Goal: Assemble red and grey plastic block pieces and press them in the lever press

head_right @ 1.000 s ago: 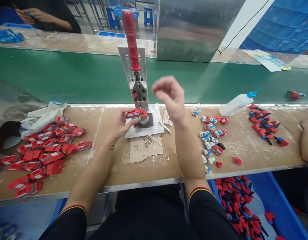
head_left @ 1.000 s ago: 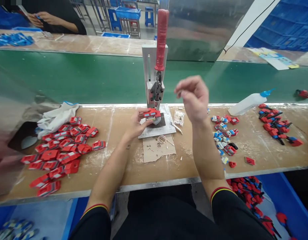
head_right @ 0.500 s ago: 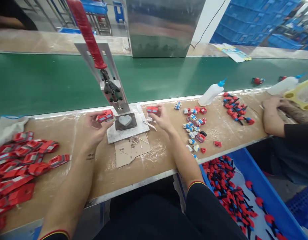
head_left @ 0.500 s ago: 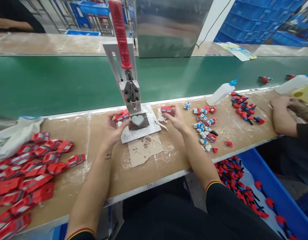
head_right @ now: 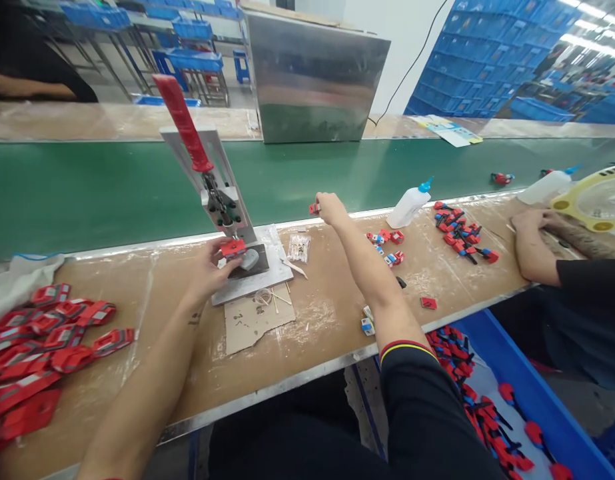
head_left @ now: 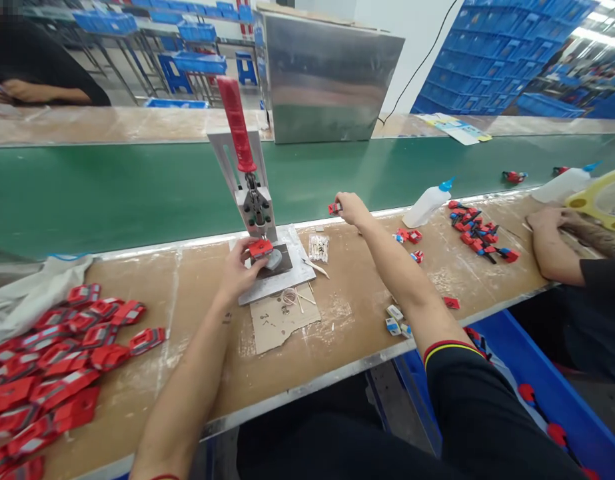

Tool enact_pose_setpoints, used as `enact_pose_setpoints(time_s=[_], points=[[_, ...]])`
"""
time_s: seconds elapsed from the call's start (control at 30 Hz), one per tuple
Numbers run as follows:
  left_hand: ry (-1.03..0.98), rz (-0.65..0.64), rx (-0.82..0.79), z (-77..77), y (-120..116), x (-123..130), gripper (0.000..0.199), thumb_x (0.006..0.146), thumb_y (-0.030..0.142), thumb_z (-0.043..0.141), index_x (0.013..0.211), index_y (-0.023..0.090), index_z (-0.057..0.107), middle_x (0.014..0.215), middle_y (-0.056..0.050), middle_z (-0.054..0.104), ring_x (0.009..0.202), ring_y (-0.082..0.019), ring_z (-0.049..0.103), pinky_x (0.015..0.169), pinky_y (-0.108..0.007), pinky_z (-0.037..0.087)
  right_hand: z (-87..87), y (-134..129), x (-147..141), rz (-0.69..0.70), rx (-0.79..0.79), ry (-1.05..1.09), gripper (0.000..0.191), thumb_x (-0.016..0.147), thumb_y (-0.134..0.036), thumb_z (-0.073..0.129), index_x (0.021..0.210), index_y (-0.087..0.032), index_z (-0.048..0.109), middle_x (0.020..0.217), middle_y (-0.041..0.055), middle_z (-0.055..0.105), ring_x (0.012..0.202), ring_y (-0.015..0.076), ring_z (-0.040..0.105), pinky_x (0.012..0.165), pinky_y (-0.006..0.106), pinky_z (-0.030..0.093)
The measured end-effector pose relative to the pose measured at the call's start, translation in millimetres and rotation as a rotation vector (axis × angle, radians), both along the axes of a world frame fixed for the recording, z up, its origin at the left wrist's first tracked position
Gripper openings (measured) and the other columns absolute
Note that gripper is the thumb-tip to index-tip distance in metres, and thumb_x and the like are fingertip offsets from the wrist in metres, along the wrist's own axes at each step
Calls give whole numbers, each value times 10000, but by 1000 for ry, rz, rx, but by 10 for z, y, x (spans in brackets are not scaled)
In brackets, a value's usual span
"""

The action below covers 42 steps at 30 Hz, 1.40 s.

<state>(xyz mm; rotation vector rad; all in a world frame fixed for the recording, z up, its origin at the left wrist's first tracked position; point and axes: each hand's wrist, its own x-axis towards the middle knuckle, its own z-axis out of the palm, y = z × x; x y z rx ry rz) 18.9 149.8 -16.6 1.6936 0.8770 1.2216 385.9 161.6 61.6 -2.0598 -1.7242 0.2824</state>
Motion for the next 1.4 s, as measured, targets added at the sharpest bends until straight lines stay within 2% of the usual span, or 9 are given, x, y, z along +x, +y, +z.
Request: enact_pose_setpoints(time_s=[0.17,0.33,0.47,0.6,0.73,0.83,1.1,1.27,1.4], points=[[48,17,3,30,4,22,474,738,382,798,1142,212,621,1155,-98,745,1077,-270,764,1081,-531,590,46,374,-163,102,42,11,417,1008,-417,683,1346,-176,638,1376,113,664,1181,247,693,999,471,617],[48,9,15,-7,9,62,442,754,362,794,1137,214,630,1150,-93,758,1055,-267,767,1043,-513,606,31,249,-16,117,259,88,404,1012,-421,674,1339,-187,641,1369,106,668,1164,236,694,999,467,617],[32,-3,4,-53,13,80,417,776,296,776,1158,225,624,1175,-83,757,1051,-243,761,1034,-465,609,322,150,-21,61,477,162,358,1071,-407,527,1328,-175,619,1330,136,677,1038,190,682,955,420,605],[36,-1,23,-63,-13,91,431,789,228,773,1187,234,609,1167,-78,761,1045,-232,763,1016,-431,613,868,45,-675,334,799,318,437,1067,-545,487,1442,-321,508,1383,79,660,1139,219,684,882,402,628],[57,-14,56,-54,-41,109,441,808,174,754,1216,232,598,1156,-70,768,1060,-226,762,1023,-419,603,1340,4,-1499,607,768,344,705,991,-721,536,1568,-365,342,1423,69,650,1232,232,679,979,426,622],[59,-14,61,-62,-41,128,448,812,143,742,1228,219,593,1144,-69,773,1045,-215,762,1007,-405,603,1454,-76,-1795,670,677,416,658,987,-698,570,1524,-350,415,1230,63,734,1088,223,735,887,386,650],[72,-40,89,7,-76,150,462,828,103,739,1264,213,632,1192,-74,779,1081,-218,751,1033,-406,584,965,-1060,-1818,700,917,285,306,976,-290,714,1274,-344,672,1146,32,767,1138,253,753,1026,485,643],[88,-43,94,77,-116,159,438,844,109,727,1266,198,646,1197,-71,786,1094,-225,749,1036,-398,584,416,-1153,-1792,771,962,207,382,940,-162,717,1262,-363,674,1174,15,773,1216,253,749,1069,509,643],[99,-38,71,87,-137,171,451,847,91,715,1278,204,651,1225,-68,785,1135,-232,743,1073,-416,566,332,-1167,-1703,807,927,115,369,999,-128,529,1263,-338,678,1171,40,795,1238,265,748,979,510,656]])
